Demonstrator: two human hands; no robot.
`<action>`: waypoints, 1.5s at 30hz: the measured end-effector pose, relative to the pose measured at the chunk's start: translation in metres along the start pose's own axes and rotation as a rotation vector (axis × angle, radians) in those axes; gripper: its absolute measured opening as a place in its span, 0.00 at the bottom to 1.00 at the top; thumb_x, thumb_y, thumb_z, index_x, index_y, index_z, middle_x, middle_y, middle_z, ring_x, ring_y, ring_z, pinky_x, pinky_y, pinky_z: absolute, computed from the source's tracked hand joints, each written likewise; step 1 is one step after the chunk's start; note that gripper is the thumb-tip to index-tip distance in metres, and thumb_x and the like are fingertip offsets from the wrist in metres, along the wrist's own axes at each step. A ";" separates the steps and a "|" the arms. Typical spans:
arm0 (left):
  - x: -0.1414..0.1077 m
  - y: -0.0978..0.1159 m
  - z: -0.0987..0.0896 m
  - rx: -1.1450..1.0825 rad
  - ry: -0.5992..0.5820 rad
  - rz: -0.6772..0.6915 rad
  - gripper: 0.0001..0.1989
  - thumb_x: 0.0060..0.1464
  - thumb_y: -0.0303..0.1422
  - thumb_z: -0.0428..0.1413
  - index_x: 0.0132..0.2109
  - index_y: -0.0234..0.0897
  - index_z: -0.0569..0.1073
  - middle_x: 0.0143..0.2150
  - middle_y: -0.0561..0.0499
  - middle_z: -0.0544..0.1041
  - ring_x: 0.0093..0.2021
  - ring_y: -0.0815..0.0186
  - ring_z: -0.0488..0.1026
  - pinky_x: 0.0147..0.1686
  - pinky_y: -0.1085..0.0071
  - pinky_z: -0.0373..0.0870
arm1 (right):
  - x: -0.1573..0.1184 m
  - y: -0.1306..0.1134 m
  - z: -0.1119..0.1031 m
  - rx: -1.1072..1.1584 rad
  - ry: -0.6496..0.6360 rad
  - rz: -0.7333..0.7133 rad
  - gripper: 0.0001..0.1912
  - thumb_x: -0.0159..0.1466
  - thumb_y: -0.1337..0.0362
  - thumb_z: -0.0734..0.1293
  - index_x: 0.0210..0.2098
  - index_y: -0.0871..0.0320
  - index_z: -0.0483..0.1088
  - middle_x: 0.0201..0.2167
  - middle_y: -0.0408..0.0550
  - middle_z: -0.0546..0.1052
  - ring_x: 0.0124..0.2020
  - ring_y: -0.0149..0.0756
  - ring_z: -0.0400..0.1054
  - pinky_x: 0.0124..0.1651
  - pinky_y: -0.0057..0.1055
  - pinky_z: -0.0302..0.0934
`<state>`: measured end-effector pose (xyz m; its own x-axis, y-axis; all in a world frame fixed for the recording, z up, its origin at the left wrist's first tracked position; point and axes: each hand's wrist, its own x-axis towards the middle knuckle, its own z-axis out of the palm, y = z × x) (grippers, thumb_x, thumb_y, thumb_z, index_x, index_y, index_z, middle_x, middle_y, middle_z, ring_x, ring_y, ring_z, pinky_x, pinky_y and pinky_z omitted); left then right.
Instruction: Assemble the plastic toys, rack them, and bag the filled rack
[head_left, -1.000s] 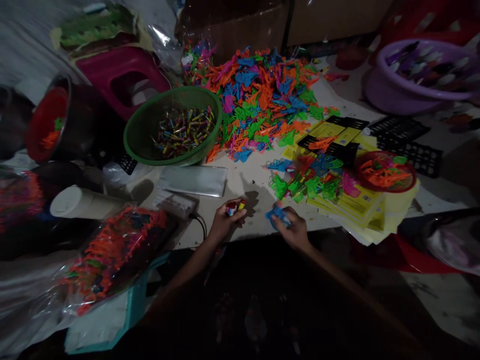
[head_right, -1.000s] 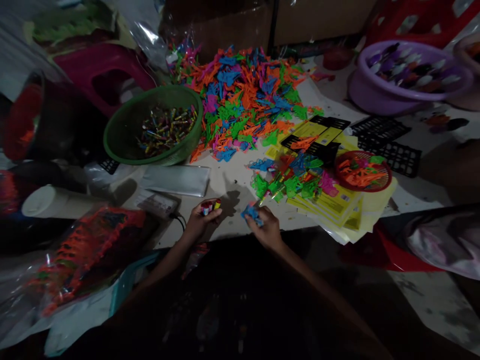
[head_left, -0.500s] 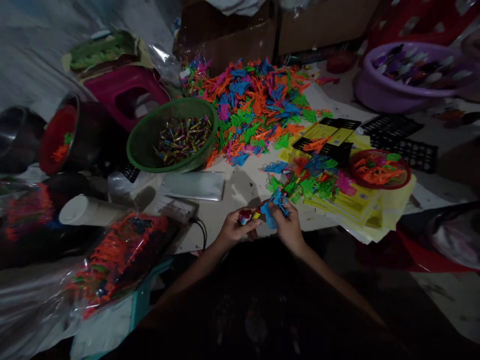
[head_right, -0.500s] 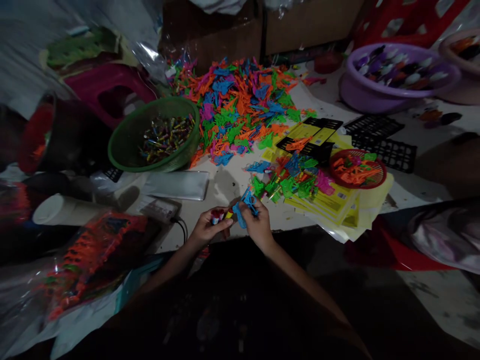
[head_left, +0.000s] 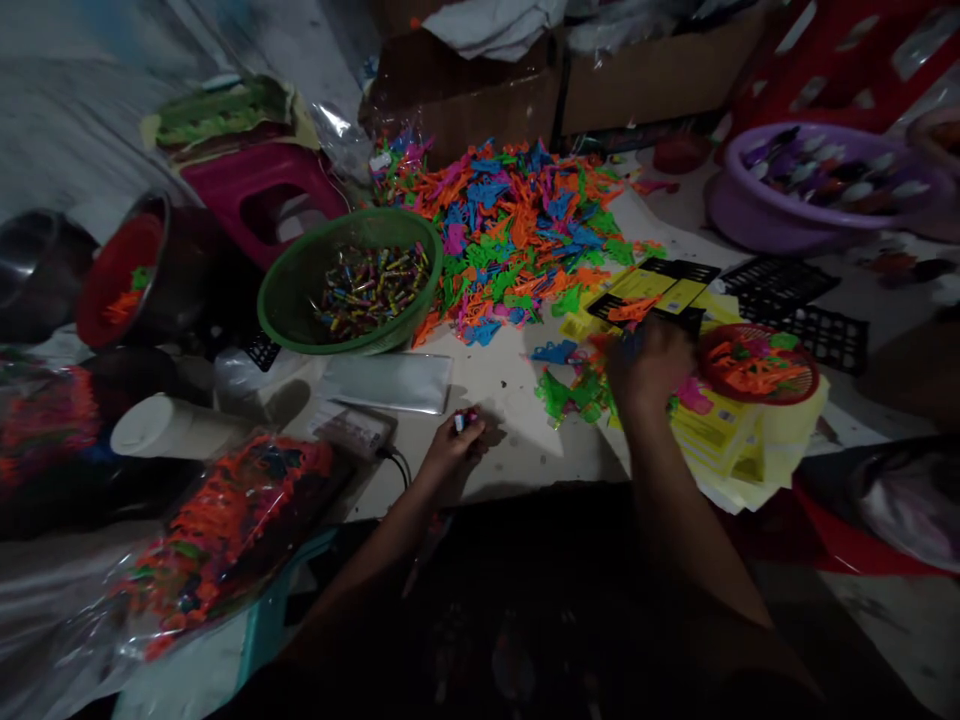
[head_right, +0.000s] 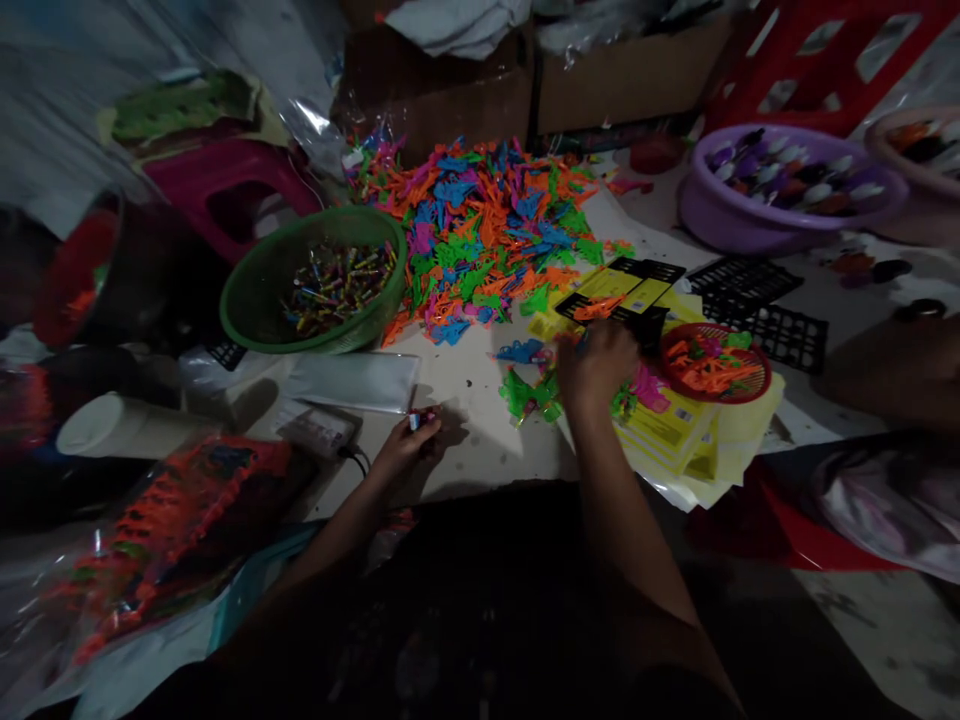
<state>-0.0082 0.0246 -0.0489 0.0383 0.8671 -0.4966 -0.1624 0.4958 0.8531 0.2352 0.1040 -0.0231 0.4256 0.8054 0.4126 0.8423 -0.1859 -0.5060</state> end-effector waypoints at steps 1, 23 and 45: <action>0.001 0.001 -0.001 -0.015 -0.013 -0.026 0.24 0.42 0.41 0.59 0.46 0.34 0.66 0.34 0.49 0.74 0.20 0.74 0.69 0.15 0.80 0.60 | 0.001 -0.013 0.014 0.022 -0.130 -0.140 0.21 0.58 0.60 0.59 0.46 0.66 0.66 0.45 0.62 0.69 0.48 0.49 0.60 0.50 0.46 0.52; 0.005 0.020 -0.009 -0.197 -0.043 0.020 0.20 0.34 0.40 0.63 0.32 0.32 0.67 0.18 0.59 0.65 0.11 0.81 0.54 0.09 0.82 0.45 | -0.082 -0.036 -0.001 0.861 -0.604 -0.387 0.35 0.52 0.48 0.66 0.56 0.51 0.55 0.54 0.52 0.62 0.54 0.43 0.58 0.52 0.43 0.56; -0.034 0.025 0.019 -0.004 -0.291 0.093 0.22 0.42 0.45 0.58 0.39 0.32 0.66 0.34 0.47 0.75 0.18 0.73 0.70 0.08 0.82 0.53 | -0.099 -0.057 -0.016 1.138 -0.434 0.218 0.13 0.54 0.56 0.66 0.23 0.56 0.60 0.18 0.36 0.62 0.20 0.25 0.55 0.23 0.24 0.52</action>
<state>0.0056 0.0088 -0.0075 0.3037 0.8866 -0.3489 -0.1820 0.4135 0.8921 0.1506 0.0257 -0.0228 0.1933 0.9792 0.0624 -0.0915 0.0813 -0.9925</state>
